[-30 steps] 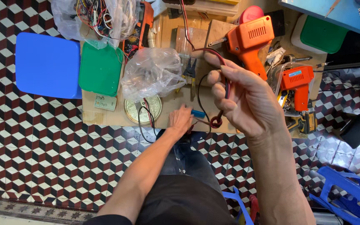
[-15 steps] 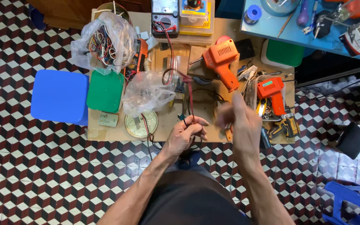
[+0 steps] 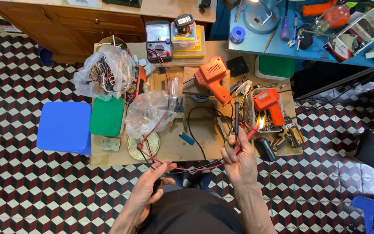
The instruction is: The person repairs an orange heat gun by drilling a hole in its casing, inserting a wire, and testing the device with a multimeter. They use a power drill, pliers, and a multimeter to complete the repair.
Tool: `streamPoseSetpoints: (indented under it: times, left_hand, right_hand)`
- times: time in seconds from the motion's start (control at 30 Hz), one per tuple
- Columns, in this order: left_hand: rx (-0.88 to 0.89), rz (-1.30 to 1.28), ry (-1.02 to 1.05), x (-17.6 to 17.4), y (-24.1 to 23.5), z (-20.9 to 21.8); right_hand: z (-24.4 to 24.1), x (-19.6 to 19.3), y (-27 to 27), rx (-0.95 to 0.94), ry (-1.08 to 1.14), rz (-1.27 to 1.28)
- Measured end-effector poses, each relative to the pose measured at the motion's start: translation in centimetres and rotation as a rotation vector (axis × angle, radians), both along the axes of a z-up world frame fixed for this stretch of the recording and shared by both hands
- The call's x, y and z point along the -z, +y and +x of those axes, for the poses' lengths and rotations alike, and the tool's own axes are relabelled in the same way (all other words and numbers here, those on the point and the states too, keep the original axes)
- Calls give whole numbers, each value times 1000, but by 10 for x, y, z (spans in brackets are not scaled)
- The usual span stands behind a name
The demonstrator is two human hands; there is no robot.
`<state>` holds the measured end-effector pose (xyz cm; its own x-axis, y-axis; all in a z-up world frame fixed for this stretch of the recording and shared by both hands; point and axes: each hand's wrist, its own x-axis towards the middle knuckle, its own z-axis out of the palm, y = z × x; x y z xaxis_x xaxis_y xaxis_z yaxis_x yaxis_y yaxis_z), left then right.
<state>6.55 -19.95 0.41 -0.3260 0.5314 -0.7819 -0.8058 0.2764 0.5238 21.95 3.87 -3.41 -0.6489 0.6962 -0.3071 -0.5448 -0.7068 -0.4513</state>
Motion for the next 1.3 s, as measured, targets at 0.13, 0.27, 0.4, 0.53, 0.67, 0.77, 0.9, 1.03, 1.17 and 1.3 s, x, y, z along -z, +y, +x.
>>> streamPoseSetpoints:
  times: [0.13,0.27,0.4,0.53,0.67,0.77,0.9,1.03,1.17,1.3]
  left_hand:
    - [19,-62,-94,46,-21,9]
    - [88,-57,-67,72,-48,14]
    - [-37,-28,-105,64,-37,6]
    - [-265,223,-31,45,24,-18]
    - [-136,211,301,26,72,-38]
    - [-57,426,356,20,88,-55]
    - [50,496,402,17,87,-70]
    - [23,543,350,8,92,-83]
    - [3,606,171,6,97,-97]
    - [-3,644,79,6,101,-102]
  right_hand:
    - [-3,-37,2,-13,-136,219]
    - [5,-86,-13,20,-465,202]
    - [6,-106,-25,-16,-641,288]
    - [-12,-83,-27,-147,-550,601]
    - [-29,-61,-42,-287,-749,616]
    - [-39,-53,-49,-262,-689,668]
    - [-52,-51,-46,-294,-779,712]
    - [-68,-55,-45,-311,-798,688]
    - [-79,-54,-42,-304,-828,706]
    - [-87,-53,-34,-322,-809,720]
